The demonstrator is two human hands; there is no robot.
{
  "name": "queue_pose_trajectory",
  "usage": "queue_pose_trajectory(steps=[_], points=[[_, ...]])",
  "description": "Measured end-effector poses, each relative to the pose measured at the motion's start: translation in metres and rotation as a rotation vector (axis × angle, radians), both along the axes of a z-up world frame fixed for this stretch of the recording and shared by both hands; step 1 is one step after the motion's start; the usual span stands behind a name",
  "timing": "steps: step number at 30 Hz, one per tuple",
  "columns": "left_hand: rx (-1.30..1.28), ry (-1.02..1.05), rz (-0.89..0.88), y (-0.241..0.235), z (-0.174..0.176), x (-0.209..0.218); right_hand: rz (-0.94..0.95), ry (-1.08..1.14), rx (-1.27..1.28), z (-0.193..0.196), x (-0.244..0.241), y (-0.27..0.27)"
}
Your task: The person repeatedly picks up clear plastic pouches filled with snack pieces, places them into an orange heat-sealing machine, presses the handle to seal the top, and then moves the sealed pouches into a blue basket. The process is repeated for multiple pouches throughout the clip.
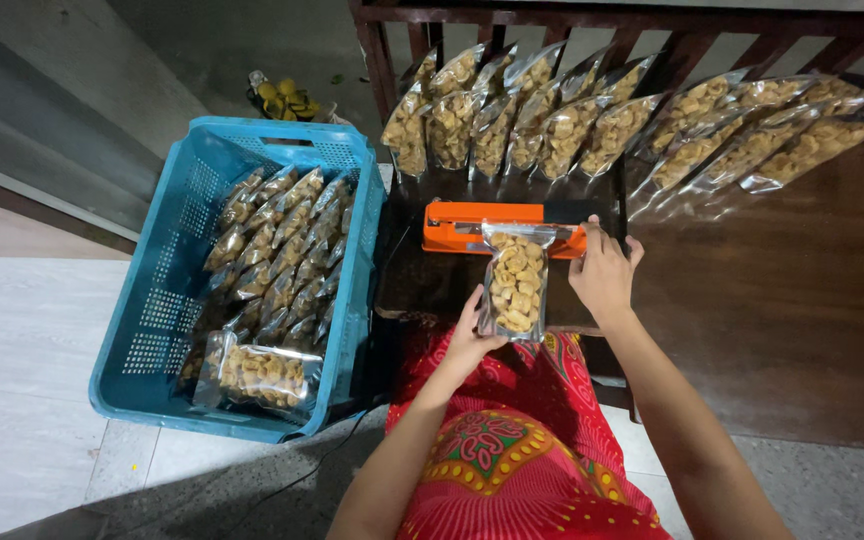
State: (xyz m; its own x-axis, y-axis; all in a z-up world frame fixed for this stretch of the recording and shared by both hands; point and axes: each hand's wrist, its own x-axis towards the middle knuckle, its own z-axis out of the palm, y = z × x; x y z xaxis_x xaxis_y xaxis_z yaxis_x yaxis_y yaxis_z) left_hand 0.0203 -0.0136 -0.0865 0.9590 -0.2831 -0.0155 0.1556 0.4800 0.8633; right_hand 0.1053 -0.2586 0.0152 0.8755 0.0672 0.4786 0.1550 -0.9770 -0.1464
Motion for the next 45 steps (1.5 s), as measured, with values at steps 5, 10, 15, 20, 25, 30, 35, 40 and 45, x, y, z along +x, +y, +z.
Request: queue_pose_trajectory(steps=[5,10,15,20,25,30,35,40,45], points=[[0.07,0.341,-0.093,0.006,0.035,0.011,0.007,-0.011,-0.004,-0.001,0.0,0.0],[0.532,0.069,0.03,-0.005,0.066,0.029,-0.008,0.017,-0.009,-0.003,0.001,0.001],[0.827,-0.125,0.082,-0.014,0.069,0.036,-0.013,0.012,-0.013,-0.005,0.001,0.002],[0.831,0.104,0.012,-0.013,0.063,0.036,-0.003,-0.001,-0.018,-0.004,0.002,0.001],[0.756,-0.029,0.115,-0.016,0.041,0.034,-0.009,0.011,0.01,-0.004,0.0,0.001],[0.855,-0.009,0.114,-0.018,0.034,0.037,-0.01,-0.01,-0.018,-0.004,0.0,0.001],[0.795,-0.122,0.137,-0.014,0.06,0.033,0.001,-0.037,-0.06,-0.004,0.0,0.001],[0.754,0.055,0.127,-0.015,0.08,0.037,0.007,-0.014,-0.051,-0.005,0.002,-0.003],[0.697,0.049,0.171,-0.018,0.076,0.046,0.068,-0.046,-0.011,-0.003,0.013,-0.008]])
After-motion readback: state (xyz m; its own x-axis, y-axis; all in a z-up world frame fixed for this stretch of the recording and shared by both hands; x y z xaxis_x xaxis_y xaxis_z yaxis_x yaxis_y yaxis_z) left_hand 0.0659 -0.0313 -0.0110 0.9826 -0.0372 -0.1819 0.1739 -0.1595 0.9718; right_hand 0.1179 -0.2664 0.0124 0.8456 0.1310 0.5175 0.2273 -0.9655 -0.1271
